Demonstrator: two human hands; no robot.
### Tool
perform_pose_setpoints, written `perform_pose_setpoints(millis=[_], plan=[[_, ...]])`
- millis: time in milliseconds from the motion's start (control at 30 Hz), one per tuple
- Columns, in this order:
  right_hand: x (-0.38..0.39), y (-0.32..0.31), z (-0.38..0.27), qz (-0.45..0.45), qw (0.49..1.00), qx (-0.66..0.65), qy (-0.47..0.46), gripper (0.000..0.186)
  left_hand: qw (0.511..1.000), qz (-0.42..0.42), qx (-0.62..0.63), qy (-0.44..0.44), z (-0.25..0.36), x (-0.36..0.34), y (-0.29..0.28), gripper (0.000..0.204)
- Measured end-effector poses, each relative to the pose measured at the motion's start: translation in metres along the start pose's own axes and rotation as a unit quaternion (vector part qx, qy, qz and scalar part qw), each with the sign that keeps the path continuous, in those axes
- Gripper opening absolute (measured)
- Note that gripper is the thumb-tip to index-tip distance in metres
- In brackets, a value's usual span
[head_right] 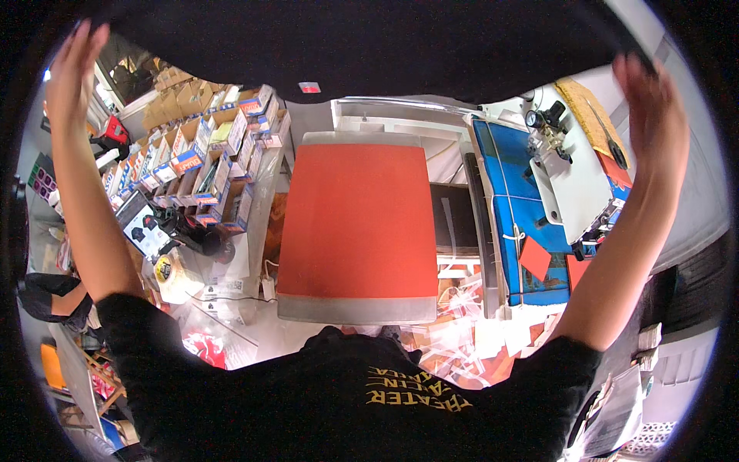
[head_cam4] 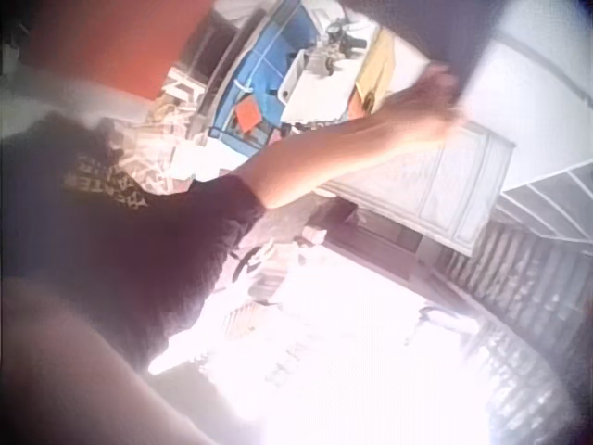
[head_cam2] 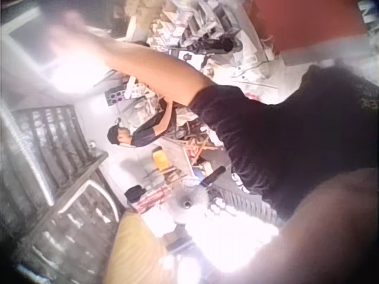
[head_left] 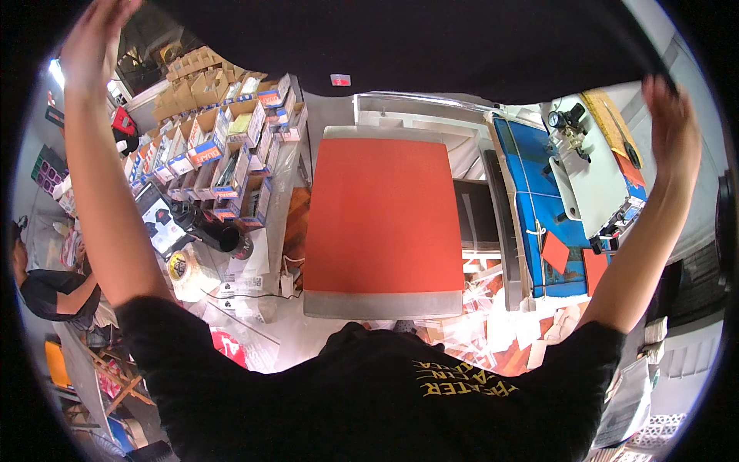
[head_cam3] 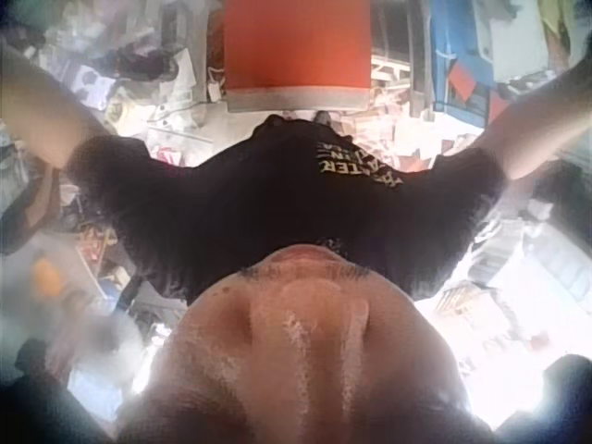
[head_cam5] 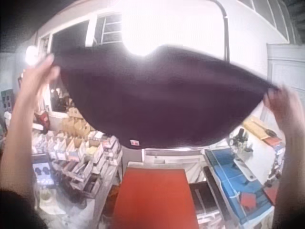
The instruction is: The person operates a heat press machine to apply decals to black t-shirts, using scissors to trim the decals before placement.
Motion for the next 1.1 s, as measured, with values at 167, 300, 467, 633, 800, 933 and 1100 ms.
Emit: perform_pose_setpoints(millis=[167,300,467,633,800,933,1100], plan=[[0.212,-0.031,0.082,-0.069,0.921,0.343,0.171,0.039,0.957,-0.146,-0.192,-0.163,-0.063,0.229,-0.028,0.022],[0.351,-0.02,0.152,-0.104,0.898,0.403,0.143,0.029,0.92,-0.247,-0.128,-0.276,-0.089,0.38,-0.032,0.03],[0.472,-0.035,0.219,-0.109,0.797,0.415,0.426,0.02,0.757,-0.123,-0.113,-0.632,-0.167,0.565,-0.101,0.013],[0.5,-0.056,0.218,-0.136,0.788,0.348,0.489,0.023,0.709,-0.151,-0.036,-0.688,-0.162,0.602,-0.121,0.018],[0.504,-0.05,0.274,-0.239,0.776,0.321,0.488,0.02,0.699,-0.249,-0.179,-0.646,-0.21,0.605,-0.109,0.025],[0.507,-0.004,0.325,-0.002,0.713,-0.002,0.701,0.031,0.653,-0.051,0.001,-0.756,-0.259,0.628,-0.067,0.029],[0.508,-0.005,0.335,-0.016,0.734,-0.111,0.67,0.044,0.705,-0.059,0.144,-0.692,-0.267,0.623,-0.075,0.025]])
Point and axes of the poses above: each hand's wrist, its own x-axis away from the middle knuckle, its own y-axis out of the palm, z = x × y, the point moved 6 cm from there along -x, towards the middle knuckle, and after that the axes turned 6 degrees about x, right-handed, at the moved point
